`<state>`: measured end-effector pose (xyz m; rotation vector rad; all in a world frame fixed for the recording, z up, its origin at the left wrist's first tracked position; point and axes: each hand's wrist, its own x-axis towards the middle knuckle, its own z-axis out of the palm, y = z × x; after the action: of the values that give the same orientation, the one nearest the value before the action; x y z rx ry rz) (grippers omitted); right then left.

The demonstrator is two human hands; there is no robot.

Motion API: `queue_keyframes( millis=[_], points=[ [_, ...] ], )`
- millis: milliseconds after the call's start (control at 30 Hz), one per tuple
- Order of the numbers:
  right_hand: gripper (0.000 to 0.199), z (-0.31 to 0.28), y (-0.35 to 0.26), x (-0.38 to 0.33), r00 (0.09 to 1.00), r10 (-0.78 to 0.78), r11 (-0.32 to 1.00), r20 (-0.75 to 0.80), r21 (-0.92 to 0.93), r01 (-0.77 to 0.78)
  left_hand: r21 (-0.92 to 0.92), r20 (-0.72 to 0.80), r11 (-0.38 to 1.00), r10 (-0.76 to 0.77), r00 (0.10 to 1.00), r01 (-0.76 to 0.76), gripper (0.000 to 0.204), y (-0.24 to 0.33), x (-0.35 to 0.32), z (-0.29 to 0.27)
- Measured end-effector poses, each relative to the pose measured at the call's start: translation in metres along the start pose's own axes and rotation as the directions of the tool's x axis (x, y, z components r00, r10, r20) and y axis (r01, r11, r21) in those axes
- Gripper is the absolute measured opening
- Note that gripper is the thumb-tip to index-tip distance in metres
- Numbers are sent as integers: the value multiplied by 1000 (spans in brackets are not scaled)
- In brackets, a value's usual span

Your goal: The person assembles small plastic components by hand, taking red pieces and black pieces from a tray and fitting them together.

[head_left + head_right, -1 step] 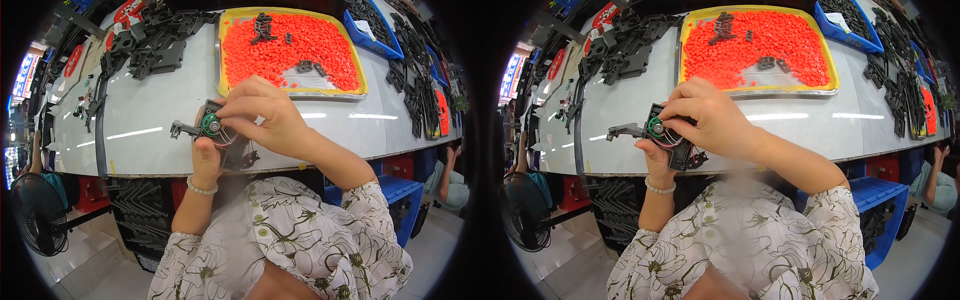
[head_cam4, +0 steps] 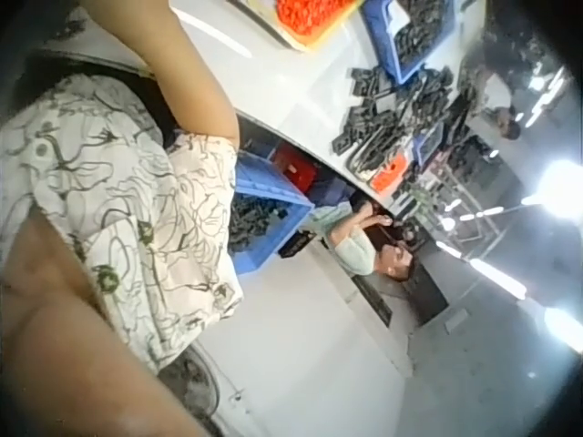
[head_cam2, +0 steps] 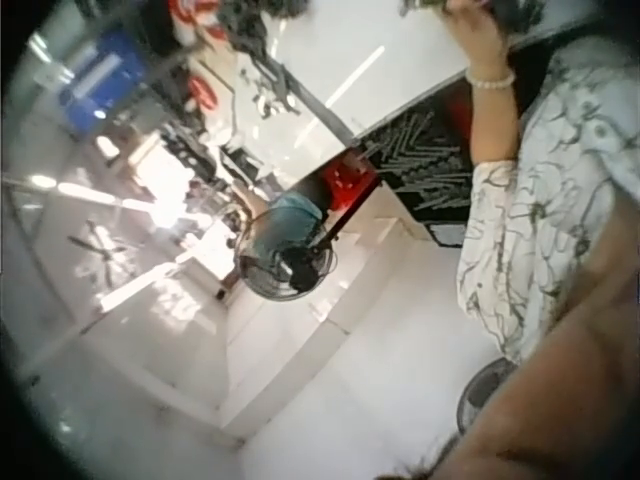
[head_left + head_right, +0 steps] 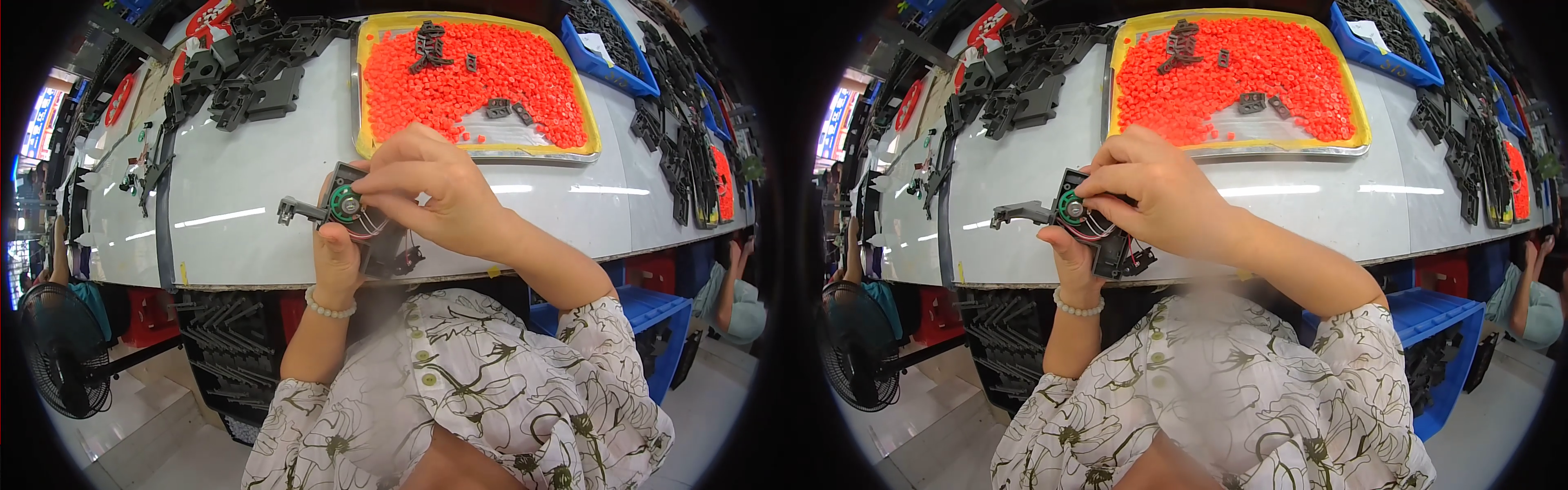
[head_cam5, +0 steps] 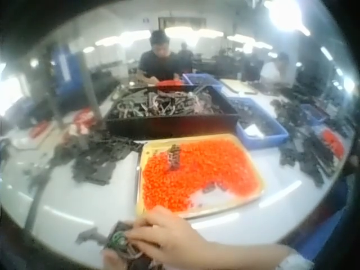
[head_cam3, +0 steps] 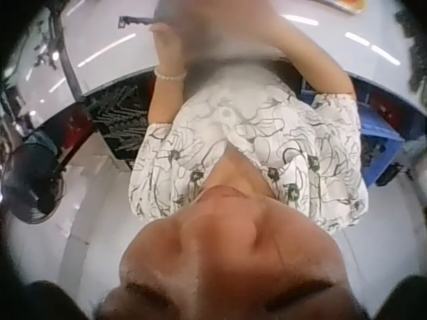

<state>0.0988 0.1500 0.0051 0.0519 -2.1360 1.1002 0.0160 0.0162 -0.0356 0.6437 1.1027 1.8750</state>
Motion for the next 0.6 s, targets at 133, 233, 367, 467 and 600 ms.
queue_keyframes(
  millis=[133, 233, 367, 467, 600],
  points=[
    [19, -1, -2, 0, 994, -73, 996, 78, -49, 77, -19, -81, 1000, 10, 997, -12, 100, -5, -2, -3],
    [19, -2, -6, 1, 996, -10, 995, 88, -97, 19, -66, -31, 996, 65, 997, -67, 84, -11, -2, -9],
    [20, -1, -2, -1, 999, -6, 995, 43, -99, 10, 67, -118, 997, -29, 993, 37, 61, 4, 2, -1],
    [18, -3, -2, 1, 999, -2, 998, 42, -55, 4, 141, -164, 990, 1, 987, 22, 48, 7, 5, 4],
    [16, -24, -16, -2, 991, 135, 989, 12, -68, -133, -64, -168, 993, 82, 982, -94, 40, 15, 9, 9]
  ],
)
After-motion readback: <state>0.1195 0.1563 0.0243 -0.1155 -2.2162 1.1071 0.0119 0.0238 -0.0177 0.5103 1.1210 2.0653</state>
